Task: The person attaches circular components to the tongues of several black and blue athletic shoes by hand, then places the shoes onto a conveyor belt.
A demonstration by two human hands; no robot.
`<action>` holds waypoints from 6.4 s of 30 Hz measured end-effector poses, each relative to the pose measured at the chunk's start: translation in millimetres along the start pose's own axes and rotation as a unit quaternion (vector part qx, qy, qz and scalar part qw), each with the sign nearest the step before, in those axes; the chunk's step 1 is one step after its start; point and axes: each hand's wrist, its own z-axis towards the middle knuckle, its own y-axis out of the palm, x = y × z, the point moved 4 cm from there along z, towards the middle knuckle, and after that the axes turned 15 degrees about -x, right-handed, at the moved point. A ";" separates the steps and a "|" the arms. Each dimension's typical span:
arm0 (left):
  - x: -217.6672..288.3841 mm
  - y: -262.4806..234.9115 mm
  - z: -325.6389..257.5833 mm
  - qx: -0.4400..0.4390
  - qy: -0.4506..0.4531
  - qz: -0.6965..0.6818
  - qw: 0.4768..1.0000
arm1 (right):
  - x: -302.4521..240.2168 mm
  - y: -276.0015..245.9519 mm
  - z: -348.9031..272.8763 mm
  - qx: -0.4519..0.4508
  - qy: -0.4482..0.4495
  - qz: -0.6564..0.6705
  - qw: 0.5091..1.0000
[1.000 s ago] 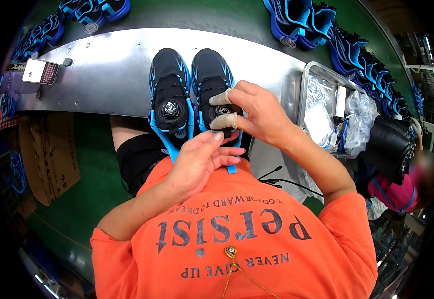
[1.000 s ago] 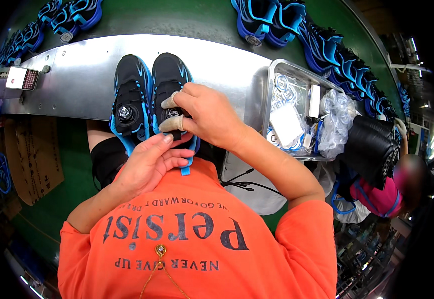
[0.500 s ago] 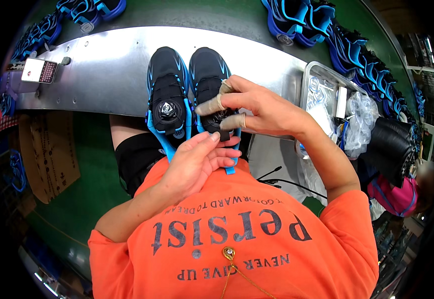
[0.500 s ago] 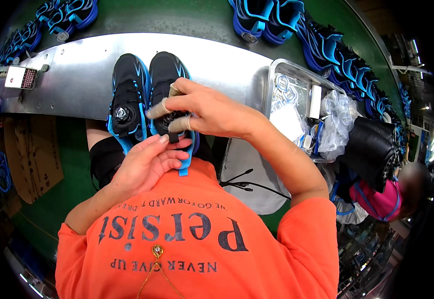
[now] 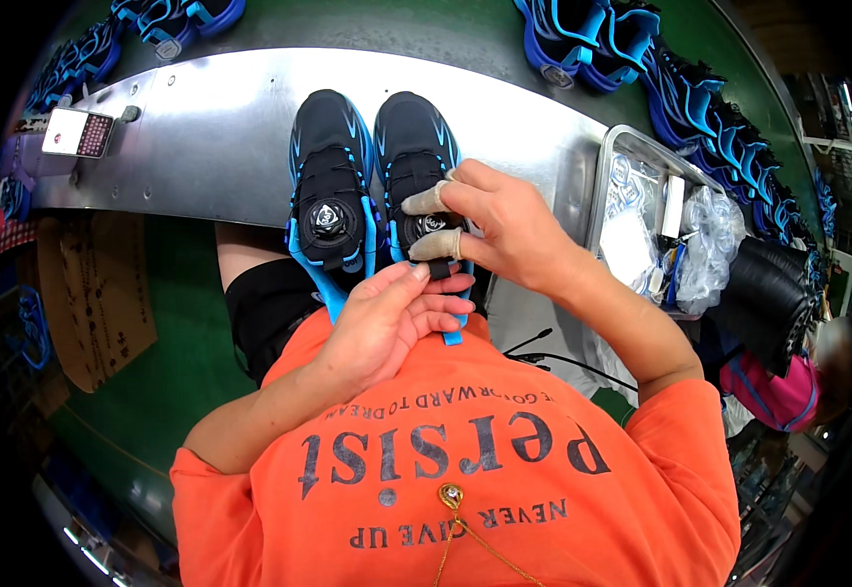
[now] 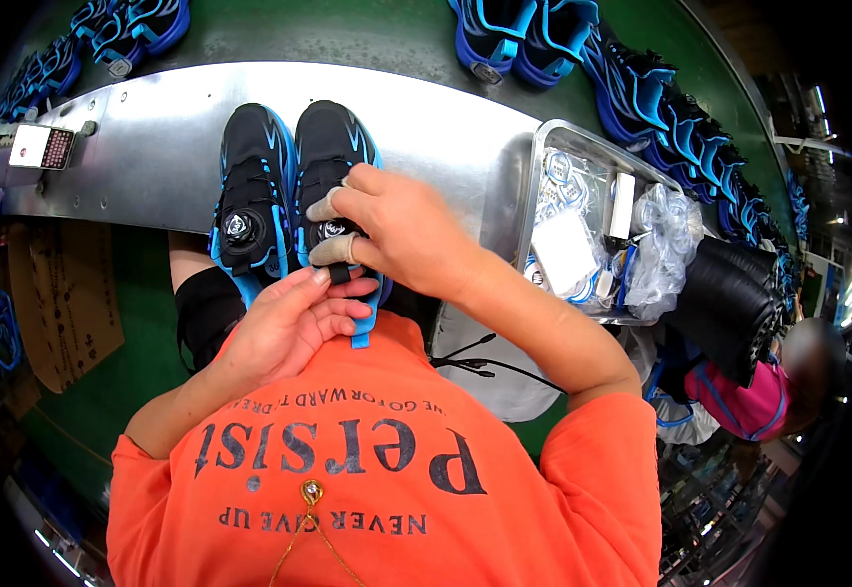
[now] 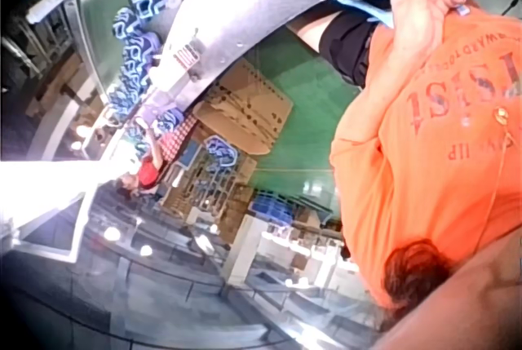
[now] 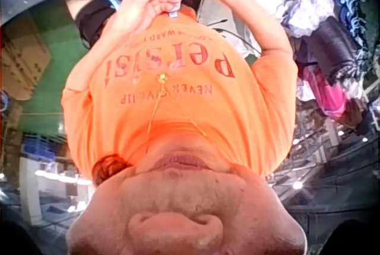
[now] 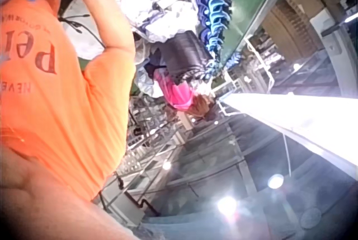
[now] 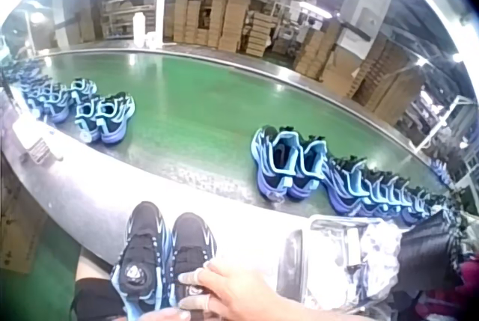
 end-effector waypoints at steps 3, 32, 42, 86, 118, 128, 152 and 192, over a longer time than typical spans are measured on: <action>0.7 0.0 0.1 -0.002 -0.003 0.000 1.000 | 3.8 -1.2 -1.3 -0.007 -0.007 0.023 1.000; 101.3 16.3 -42.0 0.147 0.220 0.576 0.774 | 24.3 -33.9 1.4 0.078 0.051 0.030 0.995; 108.5 -0.5 -22.9 0.113 0.171 0.743 0.637 | 44.7 -16.2 90.2 0.054 0.047 0.017 0.997; 137.1 -35.1 -18.1 -0.093 0.085 0.681 0.721 | 54.6 27.4 147.9 0.056 0.033 -0.017 0.998; 140.4 -59.5 -5.0 -0.149 0.137 0.643 0.738 | 40.2 20.9 143.7 0.114 -0.012 -0.063 0.991; 74.4 -47.8 -81.2 0.069 0.216 0.601 0.766 | -43.9 36.7 74.7 -0.003 -0.051 0.011 0.999; 88.5 -2.3 -5.4 0.026 0.082 0.845 0.527 | -14.9 -12.1 -4.9 0.055 0.082 0.144 0.985; 112.3 8.7 -17.7 0.063 0.248 0.810 0.529 | -10.7 -26.0 -9.4 0.141 0.043 -0.185 0.972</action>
